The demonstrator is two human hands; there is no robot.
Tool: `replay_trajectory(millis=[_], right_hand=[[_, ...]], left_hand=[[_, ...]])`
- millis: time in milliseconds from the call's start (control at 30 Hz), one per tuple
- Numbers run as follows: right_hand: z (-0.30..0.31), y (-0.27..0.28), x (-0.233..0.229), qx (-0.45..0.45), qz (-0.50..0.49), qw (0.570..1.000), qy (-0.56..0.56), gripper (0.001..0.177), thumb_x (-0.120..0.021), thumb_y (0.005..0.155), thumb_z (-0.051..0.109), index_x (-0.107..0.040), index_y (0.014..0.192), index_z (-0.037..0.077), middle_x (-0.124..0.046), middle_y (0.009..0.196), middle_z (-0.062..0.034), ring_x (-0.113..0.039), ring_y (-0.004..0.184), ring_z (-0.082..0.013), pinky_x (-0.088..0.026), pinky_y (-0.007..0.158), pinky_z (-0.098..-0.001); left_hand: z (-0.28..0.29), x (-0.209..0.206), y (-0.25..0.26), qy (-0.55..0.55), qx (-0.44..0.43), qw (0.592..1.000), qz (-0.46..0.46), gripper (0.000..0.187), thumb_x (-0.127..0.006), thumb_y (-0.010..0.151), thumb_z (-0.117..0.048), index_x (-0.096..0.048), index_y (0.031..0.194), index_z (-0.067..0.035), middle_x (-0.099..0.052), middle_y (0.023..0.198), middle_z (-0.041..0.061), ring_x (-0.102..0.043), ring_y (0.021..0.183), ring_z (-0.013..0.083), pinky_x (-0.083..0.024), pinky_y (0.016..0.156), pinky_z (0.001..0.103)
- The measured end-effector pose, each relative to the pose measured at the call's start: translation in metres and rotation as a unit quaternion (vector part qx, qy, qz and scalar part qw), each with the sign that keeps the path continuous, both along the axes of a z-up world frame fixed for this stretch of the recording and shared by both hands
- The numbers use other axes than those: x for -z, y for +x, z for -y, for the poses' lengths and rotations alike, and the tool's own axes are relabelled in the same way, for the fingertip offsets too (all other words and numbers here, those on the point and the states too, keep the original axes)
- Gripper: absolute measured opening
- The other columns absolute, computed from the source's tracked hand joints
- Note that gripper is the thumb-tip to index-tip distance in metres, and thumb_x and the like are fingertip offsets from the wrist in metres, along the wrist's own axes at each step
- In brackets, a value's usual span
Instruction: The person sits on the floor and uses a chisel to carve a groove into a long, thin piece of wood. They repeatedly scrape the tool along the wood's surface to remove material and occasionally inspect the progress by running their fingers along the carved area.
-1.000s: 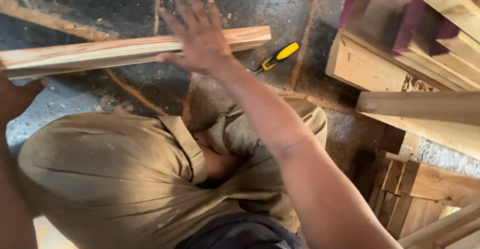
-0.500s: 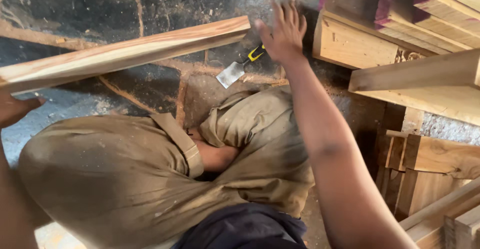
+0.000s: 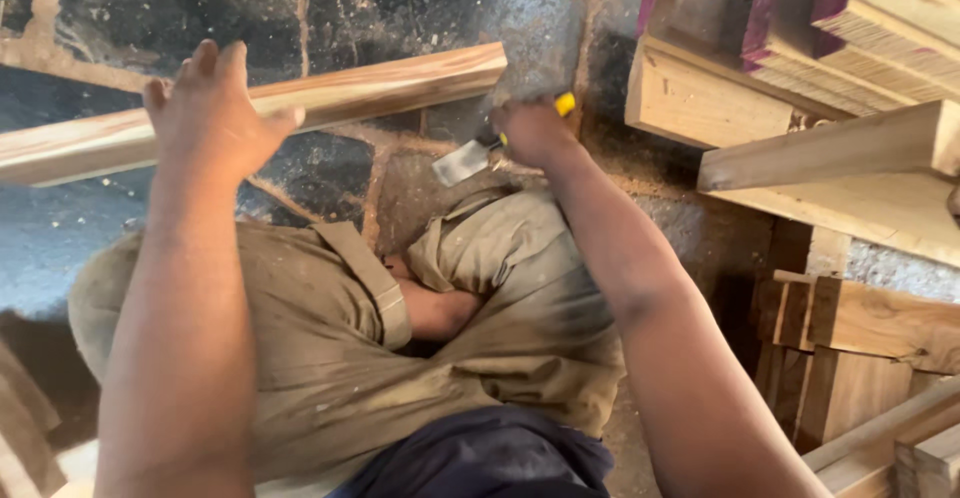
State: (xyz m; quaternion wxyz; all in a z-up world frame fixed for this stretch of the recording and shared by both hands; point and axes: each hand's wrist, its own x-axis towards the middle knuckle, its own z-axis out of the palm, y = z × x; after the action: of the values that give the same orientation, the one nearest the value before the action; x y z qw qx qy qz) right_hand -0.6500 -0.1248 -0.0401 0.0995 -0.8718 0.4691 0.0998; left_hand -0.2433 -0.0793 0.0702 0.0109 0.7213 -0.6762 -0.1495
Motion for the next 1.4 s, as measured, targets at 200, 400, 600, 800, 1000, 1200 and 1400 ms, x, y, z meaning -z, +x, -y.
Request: replay_trajectory(millis=[200,400,600,800,1000,1200,1400], right_hand=[[-0.041,0.027,-0.122,-0.005,0.329,0.944,-0.001,0.037,-0.073,0.072,0.015,-0.065,0.108,0.008,-0.068,0.105,-0.0149,-0.067,0.096,-0.0337,-0.054,0.079,-0.0476],[-0.037,0.051,-0.109,0.375,0.433,0.813,0.099,0.025,-0.068,0.098,0.024,-0.059,0.110,0.004,-0.061,0.076,-0.0058,-0.059,0.064,-0.0148,-0.049,0.056,-0.0328],[-0.032,0.036,-0.058,0.378,0.634,0.669,0.095,0.024,-0.057,0.100,0.014,-0.055,0.123,0.005,-0.058,0.081,0.0002,-0.056,0.068,-0.0096,-0.051,0.058,-0.0269],[-0.010,0.062,-0.056,0.386,0.529,0.755,-0.022,0.020,-0.061,0.103,0.017,-0.060,0.119,0.005,-0.060,0.079,0.0029,-0.057,0.068,-0.0074,-0.049,0.058,-0.0255],[-0.005,0.063,-0.079,0.427,0.447,0.785,-0.049,0.019,-0.062,0.103,0.023,-0.058,0.112,0.007,-0.061,0.076,0.0010,-0.062,0.065,-0.0096,-0.051,0.055,-0.0248],[-0.001,0.061,-0.061,0.322,0.607,0.717,-0.118,0.016,-0.055,0.106,0.021,-0.048,0.114,0.009,-0.063,0.084,-0.0037,-0.066,0.072,-0.0121,-0.055,0.066,-0.0276],[0.004,0.049,-0.014,0.377,0.288,0.880,-0.014,0.028,-0.065,0.102,0.030,-0.058,0.113,0.005,-0.073,0.086,-0.0105,-0.069,0.078,-0.0174,-0.055,0.073,-0.0383]], left_hand=[[0.018,0.043,0.000,0.016,0.099,0.994,0.052,0.092,-0.089,0.067,-0.058,-0.059,0.144,-0.016,-0.057,0.148,0.013,-0.055,0.133,0.0307,-0.031,0.112,0.061],[0.025,0.086,-0.018,-0.007,0.131,0.987,0.089,0.048,-0.080,0.085,-0.043,-0.068,0.123,-0.016,-0.076,0.110,0.010,-0.072,0.104,0.0276,-0.046,0.101,0.049],[0.035,0.102,-0.017,-0.010,0.091,0.993,0.071,0.025,-0.070,0.099,-0.039,-0.071,0.116,-0.020,-0.076,0.084,0.007,-0.073,0.075,0.0238,-0.056,0.070,0.042],[0.046,0.085,-0.024,-0.027,0.091,0.993,0.068,0.048,-0.075,0.086,-0.058,-0.070,0.111,-0.017,-0.073,0.086,0.003,-0.068,0.068,0.0200,-0.053,0.064,0.042],[0.048,0.096,-0.028,-0.019,0.087,0.991,0.103,0.043,-0.076,0.088,-0.053,-0.068,0.104,-0.015,-0.072,0.078,0.002,-0.067,0.070,0.0187,-0.053,0.068,0.040],[0.048,0.097,-0.029,-0.007,0.089,0.991,0.099,0.023,-0.078,0.093,-0.036,-0.069,0.102,-0.016,-0.071,0.075,0.001,-0.067,0.068,0.0159,-0.052,0.073,0.039],[0.046,0.081,-0.032,-0.022,0.087,0.990,0.110,0.044,-0.082,0.083,-0.055,-0.069,0.099,-0.016,-0.071,0.077,0.002,-0.068,0.069,0.0189,-0.051,0.068,0.040]])
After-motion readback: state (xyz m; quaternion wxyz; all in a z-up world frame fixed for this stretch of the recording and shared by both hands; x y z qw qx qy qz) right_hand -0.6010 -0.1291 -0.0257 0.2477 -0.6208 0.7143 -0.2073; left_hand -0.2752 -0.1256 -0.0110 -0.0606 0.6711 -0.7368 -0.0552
